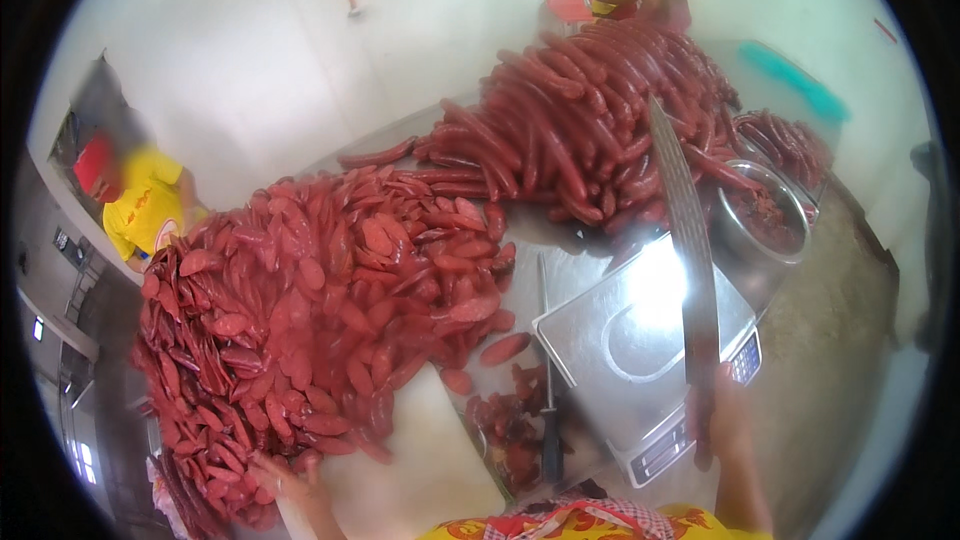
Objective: The person slices long pieces of red meat into smaller segments on a white cutting board using a knife. The cut pieces are gathered and moved to a pile on the table. The person also uses a sharpening steel to sharpen the knife during the process.
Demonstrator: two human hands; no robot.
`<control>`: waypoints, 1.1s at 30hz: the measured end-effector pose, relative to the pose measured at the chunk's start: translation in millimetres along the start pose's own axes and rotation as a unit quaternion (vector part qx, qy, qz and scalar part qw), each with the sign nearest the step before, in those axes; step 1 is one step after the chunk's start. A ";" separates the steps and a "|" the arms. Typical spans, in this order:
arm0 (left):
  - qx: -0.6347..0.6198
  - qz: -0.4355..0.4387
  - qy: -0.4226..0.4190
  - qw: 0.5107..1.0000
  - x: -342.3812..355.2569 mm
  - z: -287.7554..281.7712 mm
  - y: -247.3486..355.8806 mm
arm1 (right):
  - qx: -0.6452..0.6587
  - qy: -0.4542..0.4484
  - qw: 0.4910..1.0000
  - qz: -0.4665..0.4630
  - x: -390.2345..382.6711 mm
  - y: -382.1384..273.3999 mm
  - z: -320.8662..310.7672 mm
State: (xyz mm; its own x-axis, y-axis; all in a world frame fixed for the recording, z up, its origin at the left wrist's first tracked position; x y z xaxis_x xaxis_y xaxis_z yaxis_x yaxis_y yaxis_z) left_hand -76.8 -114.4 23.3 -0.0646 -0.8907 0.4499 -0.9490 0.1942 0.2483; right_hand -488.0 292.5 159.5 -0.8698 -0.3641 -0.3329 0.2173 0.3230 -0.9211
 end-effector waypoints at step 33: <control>-0.241 -0.096 -0.058 0.964 101.3 118.5 366.1 | 0.021 -0.001 0.999 0.050 2.7 27.7 17.0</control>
State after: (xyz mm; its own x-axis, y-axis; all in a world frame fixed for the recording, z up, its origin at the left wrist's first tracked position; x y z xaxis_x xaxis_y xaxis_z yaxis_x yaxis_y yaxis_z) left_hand -467.4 -182.2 58.0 0.0367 -0.9640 0.2633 -0.6949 0.1648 0.6999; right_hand -476.8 285.6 129.6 -0.8419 -0.3339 -0.4240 0.3212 0.3212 -0.8909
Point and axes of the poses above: each hand's wrist, its own x-axis towards the middle knuckle, its own z-axis out of the palm, y = z × x, the point moved 2 cm from there along x, towards the middle knuckle, and after that the axes turned 5 degrees about -y, right-handed, at the moved point
